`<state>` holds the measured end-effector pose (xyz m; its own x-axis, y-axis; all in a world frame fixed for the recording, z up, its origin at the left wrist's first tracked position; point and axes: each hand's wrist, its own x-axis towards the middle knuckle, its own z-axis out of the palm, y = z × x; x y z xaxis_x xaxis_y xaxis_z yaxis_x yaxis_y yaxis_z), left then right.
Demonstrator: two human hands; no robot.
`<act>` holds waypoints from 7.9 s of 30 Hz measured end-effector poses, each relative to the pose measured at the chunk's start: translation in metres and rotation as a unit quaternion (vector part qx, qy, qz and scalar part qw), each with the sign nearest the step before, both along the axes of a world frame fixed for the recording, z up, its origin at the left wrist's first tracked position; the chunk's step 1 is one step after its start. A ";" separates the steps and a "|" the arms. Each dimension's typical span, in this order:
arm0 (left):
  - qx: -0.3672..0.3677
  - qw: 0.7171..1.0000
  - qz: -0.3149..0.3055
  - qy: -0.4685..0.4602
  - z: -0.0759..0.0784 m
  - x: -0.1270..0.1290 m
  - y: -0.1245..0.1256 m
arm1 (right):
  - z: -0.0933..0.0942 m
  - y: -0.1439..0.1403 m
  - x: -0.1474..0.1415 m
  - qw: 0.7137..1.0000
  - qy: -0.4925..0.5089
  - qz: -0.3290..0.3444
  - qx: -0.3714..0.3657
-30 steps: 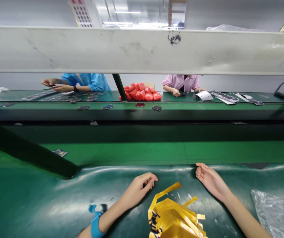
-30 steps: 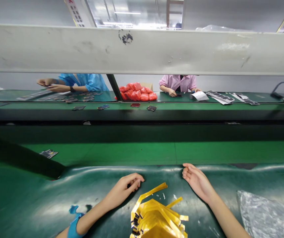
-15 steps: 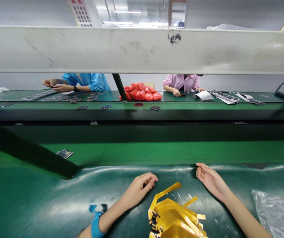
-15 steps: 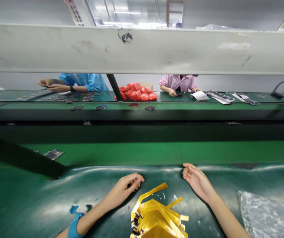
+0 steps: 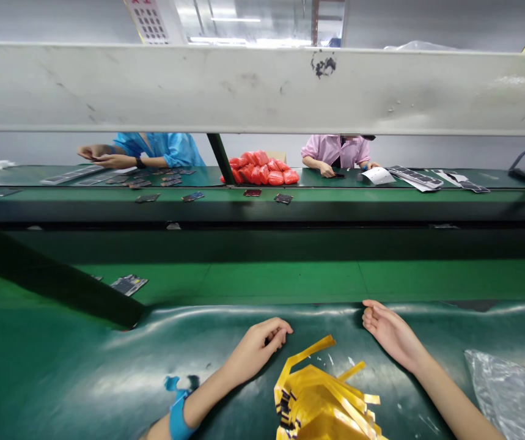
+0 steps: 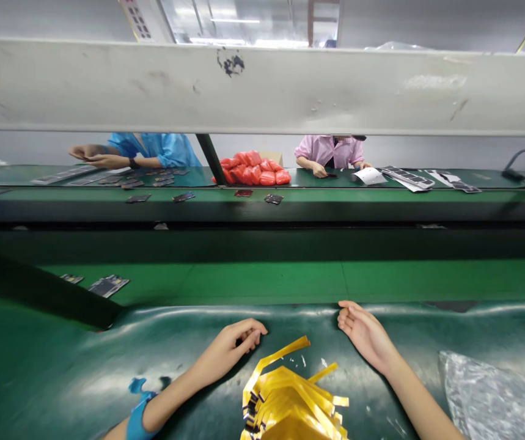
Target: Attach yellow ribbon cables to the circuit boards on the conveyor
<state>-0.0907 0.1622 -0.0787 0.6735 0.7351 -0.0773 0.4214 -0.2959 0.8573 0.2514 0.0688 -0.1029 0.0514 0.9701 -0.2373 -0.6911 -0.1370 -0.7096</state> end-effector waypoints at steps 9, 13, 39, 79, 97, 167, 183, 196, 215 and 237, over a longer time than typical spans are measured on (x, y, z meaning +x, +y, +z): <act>-0.001 1.000 0.003 -0.003 0.000 0.001 0.000 | -0.001 0.000 0.000 1.000 -0.002 -0.001 0.004; -0.003 1.000 0.000 -0.003 0.000 0.000 0.000 | -0.001 0.000 0.000 1.000 -0.003 -0.001 0.004; 0.000 1.000 -0.001 0.000 -0.001 0.000 0.000 | -0.002 0.000 0.000 1.000 -0.004 -0.002 -0.001; 0.001 1.000 0.002 -0.003 0.001 0.001 -0.001 | 0.002 0.000 0.000 1.000 -0.013 0.000 -0.001; -0.005 1.000 0.003 0.003 0.003 0.001 -0.001 | 0.001 -0.001 -0.001 1.000 -0.014 -0.009 -0.002; 0.004 1.000 0.002 -0.005 -0.001 -0.001 -0.001 | 0.001 -0.001 0.001 1.000 0.000 0.001 -0.004; -0.001 1.000 -0.001 -0.005 -0.002 -0.002 0.000 | 0.001 -0.001 0.001 1.000 -0.006 0.000 -0.007; 0.009 1.000 -0.002 -0.008 -0.003 -0.002 0.000 | -0.002 -0.001 0.004 0.999 -0.035 0.002 -0.004; -0.001 0.996 0.021 -0.088 -0.007 0.001 -0.002 | 0.041 -0.006 -0.062 0.924 -0.373 0.066 0.053; 0.032 0.958 0.175 -0.226 -0.007 0.000 0.002 | 0.062 0.014 -0.137 0.556 -0.704 0.353 0.265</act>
<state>-0.0908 0.1641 -0.0854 0.3388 0.9155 0.2168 0.0937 -0.2621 0.9605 0.1148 0.0831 -0.0413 -0.6140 0.7808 -0.1153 0.6943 0.4648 -0.5495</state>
